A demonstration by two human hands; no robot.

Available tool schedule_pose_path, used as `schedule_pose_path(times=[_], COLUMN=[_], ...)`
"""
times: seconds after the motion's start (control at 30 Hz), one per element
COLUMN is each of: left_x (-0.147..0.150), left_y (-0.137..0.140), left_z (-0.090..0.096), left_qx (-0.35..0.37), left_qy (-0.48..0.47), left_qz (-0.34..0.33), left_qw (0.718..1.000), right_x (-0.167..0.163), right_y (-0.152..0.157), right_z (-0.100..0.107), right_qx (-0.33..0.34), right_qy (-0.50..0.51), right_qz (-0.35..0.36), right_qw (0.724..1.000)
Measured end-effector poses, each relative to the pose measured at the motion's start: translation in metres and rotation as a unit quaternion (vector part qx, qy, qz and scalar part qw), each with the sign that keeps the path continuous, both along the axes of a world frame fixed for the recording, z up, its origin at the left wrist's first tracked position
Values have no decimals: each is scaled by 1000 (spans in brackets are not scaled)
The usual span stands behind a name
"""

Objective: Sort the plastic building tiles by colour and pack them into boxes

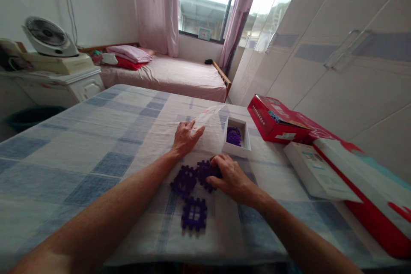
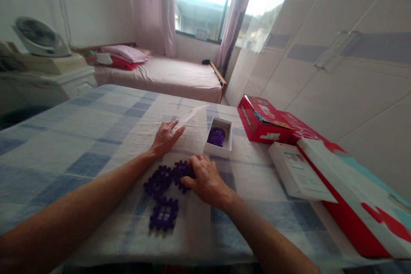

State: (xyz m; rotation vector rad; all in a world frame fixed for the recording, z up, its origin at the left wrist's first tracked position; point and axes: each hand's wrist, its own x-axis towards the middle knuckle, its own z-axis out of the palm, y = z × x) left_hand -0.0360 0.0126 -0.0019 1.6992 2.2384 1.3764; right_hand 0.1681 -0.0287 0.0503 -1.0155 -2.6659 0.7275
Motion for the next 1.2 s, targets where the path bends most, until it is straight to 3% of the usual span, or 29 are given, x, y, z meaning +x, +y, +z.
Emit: schedule_pose_path(times=[0.07,0.17,0.3,0.4,0.5,0.57,0.67,0.73,0.83,0.9,1.0,1.07,1.2], left_x=[0,0,-1,0,1,1,1,1,1,0,0,0,0], left_y=[0,1,1,0,-1,-1,-2,-2,-1,-1,0,1,0], left_z=[0,-1,-2,-2,-1,0,1,2,1,0,-1,-2,-2], left_qx=[-1,0,10,8,4,8,10,7,5,5,6,7,2], left_qy=[1,3,3,2,3,6,3,-1,1,2,-1,-3,-2], left_qz=[-2,-4,-2,-4,-3,-1,1,-1,-7,-8,-3,-3,-3], left_qw=[1000,1000,1000,1000,1000,1000,1000,1000,1000,1000,1000,1000,1000], right_x=[-2,-3,1,12,24,29,29,28,32,37,44,44,36], right_y=[-2,-6,-7,13,51,77,103,110,110,107,101,99,98], right_z=[-7,-12,-5,10,24,26,18,9,2,2,3,1,-3], right_qx=[22,-5,-30,-22,-4,5,29,90,199,197,155,182,274], right_qy=[-1,49,113,171,240,255,222,186,150,117,51,19,-20], right_qz=[-14,-3,19,-58,-173,-208,-209,-218,-264,-275,-230,-212,-241], right_qw=[1000,999,993,983,955,944,952,954,932,934,959,960,931])
